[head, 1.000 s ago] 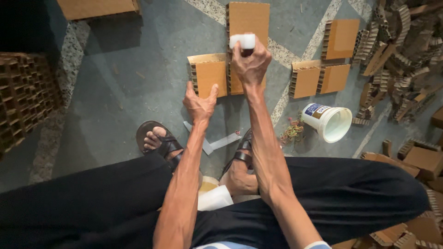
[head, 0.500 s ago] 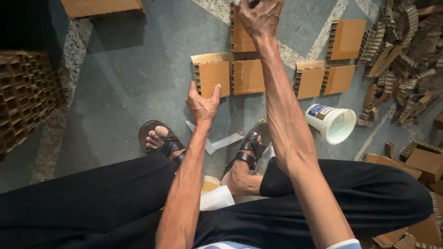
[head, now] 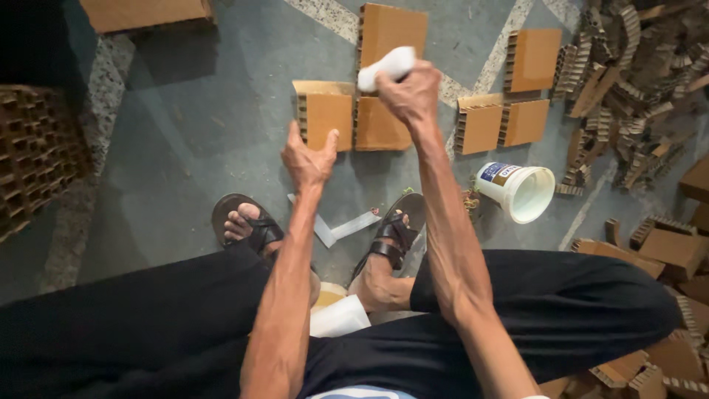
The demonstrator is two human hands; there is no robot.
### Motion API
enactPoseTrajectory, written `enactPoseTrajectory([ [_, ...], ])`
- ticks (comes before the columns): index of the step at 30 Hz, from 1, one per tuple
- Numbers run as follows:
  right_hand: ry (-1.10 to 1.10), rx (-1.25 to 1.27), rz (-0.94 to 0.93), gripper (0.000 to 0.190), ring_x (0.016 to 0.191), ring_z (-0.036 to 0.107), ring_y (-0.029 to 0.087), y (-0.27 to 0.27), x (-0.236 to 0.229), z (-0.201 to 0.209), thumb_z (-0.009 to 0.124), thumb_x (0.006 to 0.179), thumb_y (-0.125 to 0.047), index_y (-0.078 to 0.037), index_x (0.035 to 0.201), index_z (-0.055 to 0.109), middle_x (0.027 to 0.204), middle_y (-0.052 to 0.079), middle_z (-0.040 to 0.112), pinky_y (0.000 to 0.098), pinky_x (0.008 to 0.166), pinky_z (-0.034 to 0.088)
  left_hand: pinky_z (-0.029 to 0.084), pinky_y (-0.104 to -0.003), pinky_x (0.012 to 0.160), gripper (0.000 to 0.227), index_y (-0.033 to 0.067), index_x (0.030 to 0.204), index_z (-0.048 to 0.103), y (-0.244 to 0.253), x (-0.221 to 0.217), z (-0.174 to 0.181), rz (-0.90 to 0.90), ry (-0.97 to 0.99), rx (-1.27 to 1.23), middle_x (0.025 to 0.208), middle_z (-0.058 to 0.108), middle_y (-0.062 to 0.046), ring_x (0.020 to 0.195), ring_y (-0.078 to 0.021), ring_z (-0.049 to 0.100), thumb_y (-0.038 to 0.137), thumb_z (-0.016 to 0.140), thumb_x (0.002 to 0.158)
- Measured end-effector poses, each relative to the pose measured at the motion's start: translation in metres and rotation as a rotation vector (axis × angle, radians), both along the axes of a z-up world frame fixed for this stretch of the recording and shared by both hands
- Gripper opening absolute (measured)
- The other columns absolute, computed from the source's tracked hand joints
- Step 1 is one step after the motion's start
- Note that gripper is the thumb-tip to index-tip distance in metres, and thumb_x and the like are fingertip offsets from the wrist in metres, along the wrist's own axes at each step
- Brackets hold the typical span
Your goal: The person sits on the floor and uses a foam roller to apply glue from a white bucket onto small square cardboard pieces. They repeatedly dip the roller, apply glue to the edges and surfaces of the cardboard, and place the treated pieces on the floor.
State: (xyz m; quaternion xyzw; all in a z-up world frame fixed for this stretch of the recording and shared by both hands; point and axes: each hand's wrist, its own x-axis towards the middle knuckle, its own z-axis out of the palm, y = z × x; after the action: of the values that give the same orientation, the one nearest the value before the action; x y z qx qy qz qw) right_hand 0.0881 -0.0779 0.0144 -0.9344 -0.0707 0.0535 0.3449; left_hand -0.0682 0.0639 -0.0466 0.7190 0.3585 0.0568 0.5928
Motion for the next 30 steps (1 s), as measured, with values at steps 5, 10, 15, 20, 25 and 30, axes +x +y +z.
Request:
enactPoseTrajectory([
  [5, 0.034, 0.147, -0.240, 0.024, 0.061, 0.074, 0.014, -0.027, -0.005, 0.028, 0.074, 0.087, -0.021, -0.001, 0.099, 0.077, 0.075, 0.009, 0.078, 0.0283, 0.053, 0.061, 0.056, -0.052, 0.069, 0.061, 0.0049, 0.121, 0.061, 0.052, 0.049, -0.025, -0.357, -0.081, 0.375, 0.093, 0.072, -0.025, 0.082, -0.0453, 0.070, 0.018, 0.090, 0.070],
  [10, -0.204, -0.008, 0.121, 0.026, 0.064, 0.074, 0.016, -0.024, -0.008, 0.005, 0.074, 0.087, -0.020, 0.000, 0.103, 0.076, 0.083, 0.011, 0.078, 0.0275, 0.053, 0.062, 0.061, -0.043, 0.054, 0.049, 0.0110, 0.127, 0.059, 0.071, 0.124, -0.046, -0.600, 0.018, 0.546, 0.093, 0.068, -0.017, 0.071, -0.0305, 0.071, 0.009, 0.079, 0.083],
  [15, -0.243, -0.119, 0.155, 0.025, 0.070, 0.075, 0.017, -0.031, -0.016, -0.046, 0.074, 0.094, -0.028, -0.004, 0.103, 0.075, 0.086, 0.010, 0.077, 0.0315, 0.062, 0.061, 0.059, -0.048, 0.065, 0.056, 0.0136, 0.123, 0.060, 0.075, 0.138, -0.035, -0.698, -0.012, 0.704, 0.096, 0.068, -0.021, 0.077, -0.0368, 0.071, 0.008, 0.084, 0.073],
  [20, -0.708, -0.331, 0.313, 0.050, 0.086, 0.061, 0.021, -0.045, -0.011, -0.084, 0.078, 0.096, -0.030, -0.007, 0.122, 0.042, 0.100, 0.009, 0.059, 0.0409, 0.077, 0.050, 0.059, -0.052, 0.069, 0.071, 0.0156, 0.124, 0.061, 0.079, 0.137, -0.013, -0.703, -0.028, 0.674, 0.098, 0.068, -0.023, 0.081, -0.0431, 0.070, 0.014, 0.091, 0.061],
  [25, -0.745, -0.212, 0.363, 0.053, 0.086, 0.061, 0.024, -0.050, -0.014, -0.096, 0.076, 0.096, -0.024, -0.008, 0.126, 0.036, 0.101, 0.009, 0.059, 0.0420, 0.076, 0.050, 0.059, -0.051, 0.068, 0.070, 0.0157, 0.124, 0.062, 0.080, 0.137, -0.005, -0.714, -0.011, 0.675, 0.100, 0.068, -0.022, 0.082, -0.0430, 0.071, 0.013, 0.091, 0.060],
  [30, -0.225, -0.262, 0.281, 0.019, 0.060, 0.063, 0.019, -0.051, -0.017, -0.073, 0.075, 0.094, -0.019, -0.006, 0.094, 0.062, 0.073, 0.006, 0.064, 0.0339, 0.055, 0.055, 0.059, -0.050, 0.070, 0.075, 0.0174, 0.126, 0.064, 0.079, 0.138, -0.007, -0.689, -0.028, 0.674, 0.103, 0.069, -0.022, 0.082, -0.0422, 0.072, 0.011, 0.090, 0.057],
])
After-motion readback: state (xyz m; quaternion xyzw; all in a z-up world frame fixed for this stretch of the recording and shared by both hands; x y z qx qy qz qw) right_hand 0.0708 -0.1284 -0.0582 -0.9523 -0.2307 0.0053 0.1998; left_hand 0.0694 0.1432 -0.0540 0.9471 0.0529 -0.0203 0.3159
